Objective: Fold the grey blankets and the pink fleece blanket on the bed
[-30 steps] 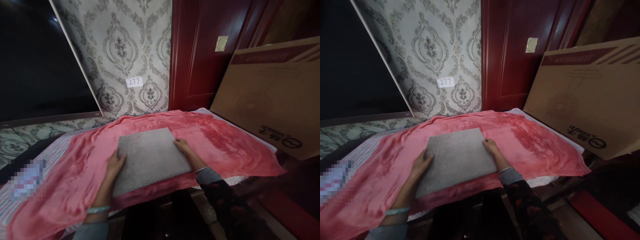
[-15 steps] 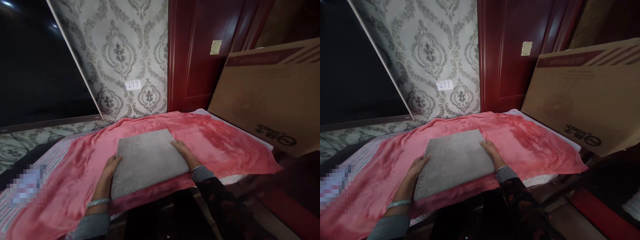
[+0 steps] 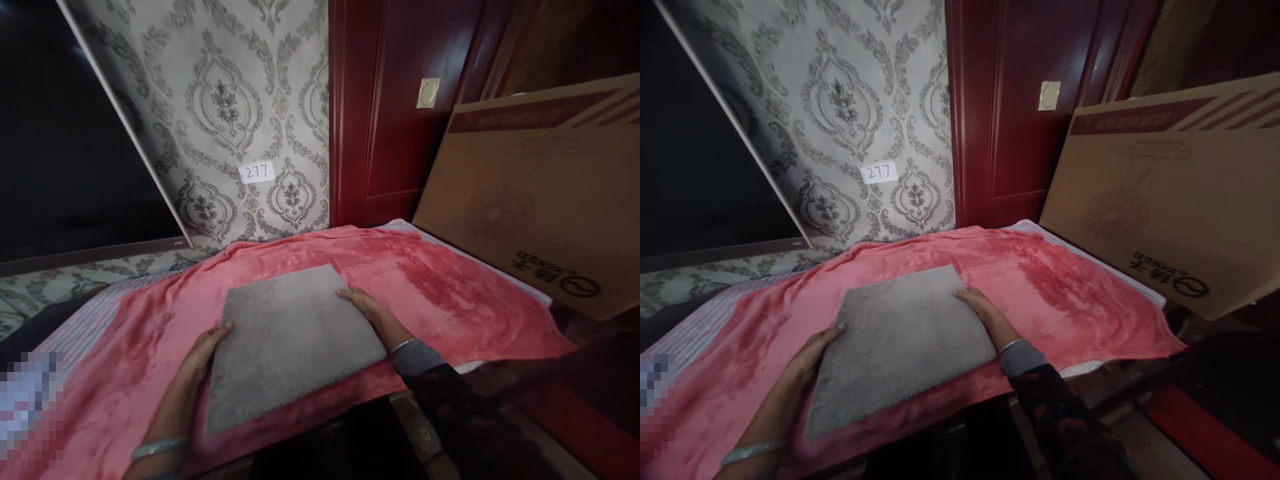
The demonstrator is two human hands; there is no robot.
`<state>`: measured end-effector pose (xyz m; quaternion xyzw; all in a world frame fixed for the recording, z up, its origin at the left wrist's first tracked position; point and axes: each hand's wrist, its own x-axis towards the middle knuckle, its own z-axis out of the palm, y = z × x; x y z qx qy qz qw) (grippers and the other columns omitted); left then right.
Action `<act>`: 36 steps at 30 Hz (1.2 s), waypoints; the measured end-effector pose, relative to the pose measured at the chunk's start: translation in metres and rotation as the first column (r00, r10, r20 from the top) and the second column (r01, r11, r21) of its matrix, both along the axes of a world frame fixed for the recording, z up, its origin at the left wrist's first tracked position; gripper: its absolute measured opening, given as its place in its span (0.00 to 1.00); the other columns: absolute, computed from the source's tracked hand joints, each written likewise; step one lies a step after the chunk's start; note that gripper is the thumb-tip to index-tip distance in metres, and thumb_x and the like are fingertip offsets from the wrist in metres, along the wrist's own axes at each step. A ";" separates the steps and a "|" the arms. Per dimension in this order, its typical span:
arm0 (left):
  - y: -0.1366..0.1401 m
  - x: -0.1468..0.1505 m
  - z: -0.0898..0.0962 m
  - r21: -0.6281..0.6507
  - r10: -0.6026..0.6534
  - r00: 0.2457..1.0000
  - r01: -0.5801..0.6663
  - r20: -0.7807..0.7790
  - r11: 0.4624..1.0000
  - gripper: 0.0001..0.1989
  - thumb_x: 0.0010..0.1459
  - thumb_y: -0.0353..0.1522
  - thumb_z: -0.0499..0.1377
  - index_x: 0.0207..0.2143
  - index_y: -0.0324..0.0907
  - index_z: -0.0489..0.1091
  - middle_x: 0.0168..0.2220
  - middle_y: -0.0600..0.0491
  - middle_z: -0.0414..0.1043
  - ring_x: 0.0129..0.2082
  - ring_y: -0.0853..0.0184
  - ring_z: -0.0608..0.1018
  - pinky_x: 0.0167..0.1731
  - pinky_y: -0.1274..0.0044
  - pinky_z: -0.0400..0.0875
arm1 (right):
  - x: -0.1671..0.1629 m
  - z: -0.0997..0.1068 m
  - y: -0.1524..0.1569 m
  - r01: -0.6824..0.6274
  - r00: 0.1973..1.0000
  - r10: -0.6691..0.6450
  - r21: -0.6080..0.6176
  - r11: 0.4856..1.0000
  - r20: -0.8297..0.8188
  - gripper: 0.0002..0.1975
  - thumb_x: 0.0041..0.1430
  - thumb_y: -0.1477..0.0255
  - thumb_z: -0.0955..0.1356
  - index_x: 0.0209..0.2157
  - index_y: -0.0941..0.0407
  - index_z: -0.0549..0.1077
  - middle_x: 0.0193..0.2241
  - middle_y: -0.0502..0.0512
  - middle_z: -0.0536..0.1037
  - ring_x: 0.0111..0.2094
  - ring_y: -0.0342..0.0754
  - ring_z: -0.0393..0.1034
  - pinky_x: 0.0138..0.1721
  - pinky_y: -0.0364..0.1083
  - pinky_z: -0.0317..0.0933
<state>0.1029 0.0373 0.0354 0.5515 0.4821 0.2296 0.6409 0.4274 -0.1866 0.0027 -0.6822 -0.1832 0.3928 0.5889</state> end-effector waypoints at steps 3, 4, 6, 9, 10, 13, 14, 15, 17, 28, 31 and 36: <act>0.004 0.000 0.002 -0.097 -0.057 0.998 0.057 0.000 0.994 0.15 0.47 0.34 0.69 0.38 0.36 0.76 0.30 0.43 0.81 0.30 0.55 0.83 0.29 0.71 0.78 | 0.000 0.006 -0.002 -0.039 0.998 0.039 0.000 0.999 -0.055 0.10 0.53 0.68 0.71 0.35 0.60 0.77 0.29 0.58 0.79 0.27 0.51 0.72 0.30 0.47 0.67; 0.006 0.001 0.002 -0.095 -0.048 0.999 0.048 0.002 0.994 0.16 0.47 0.33 0.70 0.39 0.37 0.76 0.30 0.43 0.81 0.31 0.55 0.83 0.29 0.71 0.79 | 0.000 0.007 -0.002 -0.053 0.996 0.054 0.009 0.999 -0.077 0.09 0.53 0.69 0.71 0.35 0.60 0.77 0.29 0.58 0.80 0.27 0.51 0.73 0.31 0.47 0.67; 0.009 0.002 0.001 -0.070 -0.030 0.999 0.031 0.010 0.997 0.18 0.45 0.34 0.70 0.40 0.37 0.76 0.30 0.43 0.81 0.31 0.54 0.83 0.29 0.70 0.79 | -0.001 0.009 0.001 -0.076 0.989 0.082 0.049 0.996 -0.122 0.09 0.53 0.69 0.70 0.35 0.60 0.76 0.30 0.58 0.80 0.29 0.51 0.73 0.32 0.47 0.68; 0.016 0.006 0.006 0.006 -0.044 0.998 0.044 0.036 0.999 0.22 0.43 0.37 0.71 0.41 0.38 0.76 0.31 0.44 0.81 0.30 0.55 0.83 0.28 0.71 0.78 | -0.001 0.011 0.006 -0.069 0.987 0.084 0.110 0.992 -0.135 0.11 0.52 0.68 0.70 0.37 0.58 0.76 0.30 0.57 0.80 0.29 0.51 0.73 0.33 0.47 0.68; 0.018 0.008 0.011 0.032 -0.052 0.998 0.051 0.039 0.998 0.23 0.42 0.38 0.71 0.41 0.38 0.76 0.31 0.44 0.81 0.29 0.56 0.82 0.27 0.72 0.77 | -0.001 0.013 0.006 -0.059 0.990 0.073 0.121 0.991 -0.120 0.12 0.51 0.68 0.70 0.37 0.58 0.76 0.30 0.56 0.80 0.29 0.50 0.73 0.33 0.46 0.67; 0.022 0.017 0.036 0.065 -0.072 0.997 0.069 0.042 0.995 0.27 0.37 0.39 0.72 0.41 0.39 0.76 0.29 0.47 0.80 0.24 0.58 0.80 0.22 0.74 0.74 | 0.001 0.027 0.002 -0.034 0.996 0.046 0.155 0.987 -0.073 0.14 0.50 0.66 0.70 0.38 0.58 0.76 0.30 0.57 0.80 0.28 0.51 0.73 0.32 0.46 0.67; 0.023 0.022 0.046 0.061 -0.084 0.995 0.081 0.047 0.995 0.29 0.35 0.39 0.72 0.41 0.39 0.75 0.28 0.47 0.80 0.23 0.58 0.80 0.21 0.74 0.74 | 0.003 0.034 -0.002 -0.022 0.998 0.032 0.173 0.985 -0.056 0.15 0.49 0.66 0.70 0.38 0.59 0.76 0.31 0.58 0.80 0.29 0.51 0.73 0.32 0.47 0.67; 0.024 0.028 0.057 0.057 -0.099 0.993 0.096 0.056 0.994 0.30 0.33 0.39 0.73 0.42 0.39 0.75 0.28 0.48 0.79 0.23 0.59 0.79 0.20 0.74 0.73 | 0.005 0.042 -0.007 -0.004 0.999 0.012 0.191 0.982 -0.039 0.16 0.48 0.65 0.71 0.38 0.59 0.76 0.32 0.58 0.80 0.29 0.52 0.73 0.32 0.47 0.67; 0.025 0.041 0.076 0.061 -0.141 0.987 0.137 0.071 0.989 0.33 0.30 0.40 0.74 0.43 0.39 0.75 0.29 0.49 0.79 0.22 0.60 0.79 0.21 0.75 0.73 | 0.009 0.057 -0.021 0.041 0.999 -0.041 0.226 0.973 -0.002 0.20 0.47 0.63 0.72 0.40 0.59 0.76 0.34 0.59 0.80 0.32 0.54 0.74 0.34 0.48 0.68; 0.038 0.118 0.017 0.039 -0.440 0.897 0.441 -0.042 0.897 0.29 0.28 0.39 0.75 0.36 0.37 0.76 0.33 0.42 0.80 0.36 0.50 0.82 0.28 0.72 0.76 | 0.023 -0.012 -0.059 0.334 0.942 -0.335 0.093 0.938 -0.011 0.12 0.49 0.66 0.71 0.35 0.58 0.75 0.30 0.57 0.80 0.27 0.52 0.73 0.30 0.47 0.67; 0.043 0.120 0.004 0.017 -0.428 0.903 0.429 -0.029 0.903 0.26 0.35 0.40 0.73 0.37 0.37 0.75 0.33 0.44 0.80 0.31 0.55 0.82 0.26 0.73 0.75 | 0.023 -0.020 -0.057 0.342 0.938 -0.345 0.093 0.935 0.022 0.11 0.50 0.67 0.71 0.36 0.57 0.76 0.33 0.57 0.81 0.31 0.53 0.75 0.32 0.47 0.69; 0.048 0.121 0.002 -0.009 -0.411 0.911 0.411 -0.034 0.912 0.22 0.39 0.38 0.72 0.36 0.37 0.76 0.30 0.45 0.80 0.25 0.59 0.80 0.23 0.74 0.74 | 0.028 -0.018 -0.057 0.336 0.940 -0.339 0.069 0.939 0.030 0.13 0.54 0.62 0.71 0.36 0.58 0.75 0.31 0.58 0.80 0.29 0.51 0.74 0.30 0.45 0.67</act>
